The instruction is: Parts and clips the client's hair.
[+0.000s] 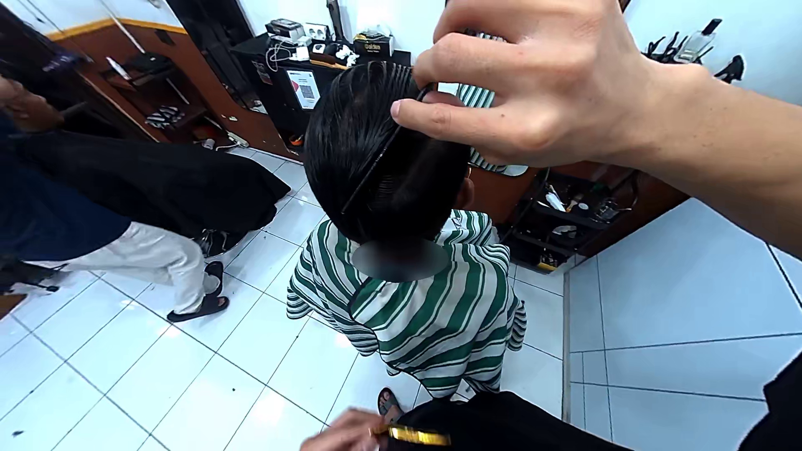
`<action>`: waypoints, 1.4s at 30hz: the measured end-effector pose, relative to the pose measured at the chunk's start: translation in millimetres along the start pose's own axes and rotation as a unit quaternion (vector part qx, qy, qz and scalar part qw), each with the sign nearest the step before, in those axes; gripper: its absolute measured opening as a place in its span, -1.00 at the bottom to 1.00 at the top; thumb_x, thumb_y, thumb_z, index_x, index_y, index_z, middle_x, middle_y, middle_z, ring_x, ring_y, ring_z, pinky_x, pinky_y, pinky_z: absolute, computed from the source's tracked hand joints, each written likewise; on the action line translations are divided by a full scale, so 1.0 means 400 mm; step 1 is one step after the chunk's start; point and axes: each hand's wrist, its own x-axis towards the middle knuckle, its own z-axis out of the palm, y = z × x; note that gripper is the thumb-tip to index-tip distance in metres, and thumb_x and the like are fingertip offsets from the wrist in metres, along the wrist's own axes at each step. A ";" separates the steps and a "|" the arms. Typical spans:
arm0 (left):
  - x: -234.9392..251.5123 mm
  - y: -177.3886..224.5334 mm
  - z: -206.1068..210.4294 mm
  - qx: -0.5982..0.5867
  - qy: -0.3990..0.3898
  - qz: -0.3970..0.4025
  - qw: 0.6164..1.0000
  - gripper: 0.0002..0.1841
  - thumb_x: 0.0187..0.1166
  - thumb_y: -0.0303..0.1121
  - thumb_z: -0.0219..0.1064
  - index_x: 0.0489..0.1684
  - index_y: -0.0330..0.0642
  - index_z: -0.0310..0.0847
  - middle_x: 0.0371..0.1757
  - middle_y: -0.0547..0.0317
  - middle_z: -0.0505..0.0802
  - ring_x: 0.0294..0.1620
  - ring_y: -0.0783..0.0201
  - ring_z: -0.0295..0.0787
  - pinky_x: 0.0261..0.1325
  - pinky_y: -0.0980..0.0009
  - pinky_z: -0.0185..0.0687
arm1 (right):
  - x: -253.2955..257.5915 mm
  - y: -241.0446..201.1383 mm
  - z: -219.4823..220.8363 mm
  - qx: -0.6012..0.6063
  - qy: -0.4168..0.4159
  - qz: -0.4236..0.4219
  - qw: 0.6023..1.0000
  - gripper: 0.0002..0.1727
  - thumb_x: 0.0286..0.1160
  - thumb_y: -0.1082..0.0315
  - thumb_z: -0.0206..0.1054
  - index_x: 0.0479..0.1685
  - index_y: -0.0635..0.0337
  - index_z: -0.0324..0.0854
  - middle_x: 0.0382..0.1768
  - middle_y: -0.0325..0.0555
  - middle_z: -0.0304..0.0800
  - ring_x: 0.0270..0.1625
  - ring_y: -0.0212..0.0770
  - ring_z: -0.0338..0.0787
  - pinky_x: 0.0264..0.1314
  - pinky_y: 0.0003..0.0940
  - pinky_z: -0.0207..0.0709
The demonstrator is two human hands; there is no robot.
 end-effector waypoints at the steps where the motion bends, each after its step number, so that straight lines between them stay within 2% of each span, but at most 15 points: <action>1: 0.051 0.001 0.013 0.013 0.039 0.071 0.997 -0.82 0.63 -0.19 0.39 -0.02 0.17 0.94 0.07 0.34 0.94 0.08 0.36 0.87 0.17 0.38 0.79 | 0.000 0.001 -0.001 -0.005 0.000 -0.001 1.000 -0.64 0.67 0.61 0.03 0.14 0.29 0.77 -0.06 0.17 0.82 -0.03 0.11 0.77 -0.21 -0.15 0.55; 4: 0.207 0.044 0.064 -0.009 0.168 0.246 0.955 -0.82 0.60 -0.14 0.42 -0.07 0.18 0.96 0.13 0.32 0.93 0.16 0.32 0.86 0.21 0.40 0.79 | 0.001 -0.003 -0.006 -0.024 -0.002 -0.011 1.000 -0.65 0.68 0.62 0.04 0.11 0.30 0.76 -0.08 0.18 0.82 -0.06 0.14 0.77 -0.30 -0.13 0.51; 6: 0.284 0.084 0.098 -0.053 0.216 0.316 0.922 -0.84 0.56 -0.23 0.46 -0.08 0.08 0.97 0.17 0.26 0.92 0.20 0.30 0.85 0.22 0.40 0.80 | 0.006 -0.001 -0.010 -0.041 -0.005 -0.024 0.999 -0.66 0.66 0.60 0.05 0.13 0.28 0.76 -0.12 0.16 0.81 -0.06 0.13 0.75 -0.13 -0.03 0.48; 8: 0.329 0.112 0.122 -0.070 0.241 0.363 0.897 -0.85 0.54 -0.32 0.48 -0.07 0.02 0.96 0.17 0.25 0.90 0.20 0.31 0.83 0.22 0.43 0.79 | 0.009 0.002 -0.014 -0.036 -0.005 -0.025 0.999 -0.69 0.68 0.58 0.08 0.12 0.27 0.75 -0.21 0.14 0.78 -0.09 0.13 0.73 0.18 0.14 0.37; 10: 0.356 0.126 0.129 -0.065 0.259 0.384 0.884 -0.85 0.54 -0.36 0.47 -0.08 -0.01 0.95 0.16 0.26 0.88 0.19 0.30 0.83 0.22 0.43 0.80 | 0.012 0.005 -0.019 -0.033 -0.010 -0.028 0.999 -0.69 0.68 0.58 0.10 0.14 0.26 0.75 -0.24 0.14 0.77 -0.09 0.13 0.73 0.27 0.21 0.32; 14: 0.386 0.134 0.127 -0.083 0.317 0.409 0.852 -0.89 0.57 -0.41 0.43 -0.17 -0.01 0.90 0.08 0.26 0.89 0.19 0.29 0.84 0.24 0.42 0.79 | 0.017 0.004 -0.023 -0.039 -0.016 -0.033 0.999 -0.69 0.69 0.59 0.09 0.15 0.27 0.76 -0.22 0.15 0.79 -0.06 0.14 0.74 0.28 0.19 0.33; 16: 0.393 0.134 0.137 -0.108 0.352 0.414 0.833 -0.92 0.57 -0.41 0.42 -0.22 0.00 0.84 0.03 0.23 0.90 0.17 0.28 0.86 0.21 0.43 0.81 | 0.015 0.002 -0.021 -0.045 -0.015 -0.034 0.998 -0.68 0.69 0.59 0.10 0.14 0.28 0.76 -0.21 0.14 0.78 -0.07 0.12 0.72 0.17 0.11 0.36; 18: 0.400 0.128 0.149 -0.117 0.377 0.403 0.826 -0.90 0.59 -0.42 0.40 -0.21 0.03 0.83 0.01 0.26 0.92 0.16 0.31 0.87 0.18 0.43 0.81 | 0.013 0.002 -0.018 -0.052 -0.019 -0.037 0.998 -0.66 0.66 0.60 0.08 0.14 0.26 0.76 -0.16 0.12 0.79 -0.05 0.12 0.72 0.02 0.03 0.41; 19: 0.405 0.123 0.154 -0.117 0.386 0.396 0.825 -0.89 0.59 -0.42 0.39 -0.21 0.05 0.82 0.00 0.28 0.93 0.14 0.34 0.88 0.12 0.44 0.82 | 0.013 0.002 -0.017 -0.050 -0.022 -0.037 0.998 -0.66 0.65 0.60 0.07 0.14 0.26 0.76 -0.16 0.13 0.79 -0.05 0.13 0.72 0.00 0.03 0.42; 24: 0.432 0.105 0.174 -0.151 0.375 0.391 0.827 -0.86 0.62 -0.54 0.29 -0.18 -0.11 0.77 -0.12 0.26 0.90 -0.09 0.42 0.88 -0.06 0.55 0.81 | 0.014 0.004 -0.018 -0.042 -0.016 -0.036 0.998 -0.70 0.69 0.58 0.10 0.13 0.28 0.76 -0.21 0.15 0.78 -0.08 0.15 0.73 0.18 0.17 0.35; 25: 0.434 0.105 0.179 -0.159 0.373 0.386 0.828 -0.86 0.63 -0.55 0.28 -0.17 -0.11 0.75 -0.11 0.25 0.90 -0.08 0.42 0.89 -0.06 0.55 0.82 | 0.014 0.004 -0.018 -0.041 -0.016 -0.035 0.998 -0.70 0.69 0.58 0.10 0.13 0.28 0.75 -0.21 0.15 0.78 -0.07 0.15 0.74 0.22 0.19 0.35; 28: 0.436 0.111 0.195 -0.187 0.358 0.383 0.831 -0.86 0.55 -0.56 0.36 -0.25 -0.06 0.77 -0.08 0.25 0.90 0.09 0.34 0.87 0.21 0.43 0.79 | 0.015 0.003 -0.019 -0.042 -0.016 -0.033 0.998 -0.69 0.68 0.59 0.10 0.15 0.26 0.75 -0.20 0.15 0.80 -0.04 0.15 0.76 0.27 0.20 0.33; 30: 0.439 0.111 0.203 -0.200 0.343 0.387 0.832 -0.85 0.48 -0.58 0.42 -0.32 -0.05 0.77 -0.10 0.22 0.90 0.15 0.30 0.86 0.31 0.39 0.75 | 0.016 0.003 -0.020 -0.040 -0.015 -0.030 0.999 -0.69 0.68 0.60 0.10 0.14 0.26 0.75 -0.22 0.15 0.79 -0.08 0.14 0.74 0.25 0.19 0.32; 35: 0.461 0.101 0.219 -0.201 0.362 0.385 0.825 -0.81 0.47 -0.64 0.37 -0.39 -0.07 0.70 -0.24 0.25 0.88 0.02 0.27 0.89 0.31 0.29 0.78 | 0.016 0.004 -0.024 -0.040 -0.024 -0.028 0.999 -0.68 0.68 0.60 0.09 0.15 0.25 0.75 -0.21 0.14 0.79 -0.06 0.14 0.74 0.26 0.18 0.32; 42: 0.498 0.106 0.249 -0.194 0.395 0.406 0.801 -0.82 0.51 -0.65 0.32 -0.35 -0.12 0.69 -0.25 0.22 0.90 -0.03 0.26 0.92 0.21 0.32 0.83 | 0.013 0.006 -0.013 -0.037 -0.004 -0.023 0.999 -0.69 0.70 0.55 0.11 0.14 0.21 0.77 -0.18 0.12 0.81 -0.01 0.13 0.75 0.30 0.19 0.30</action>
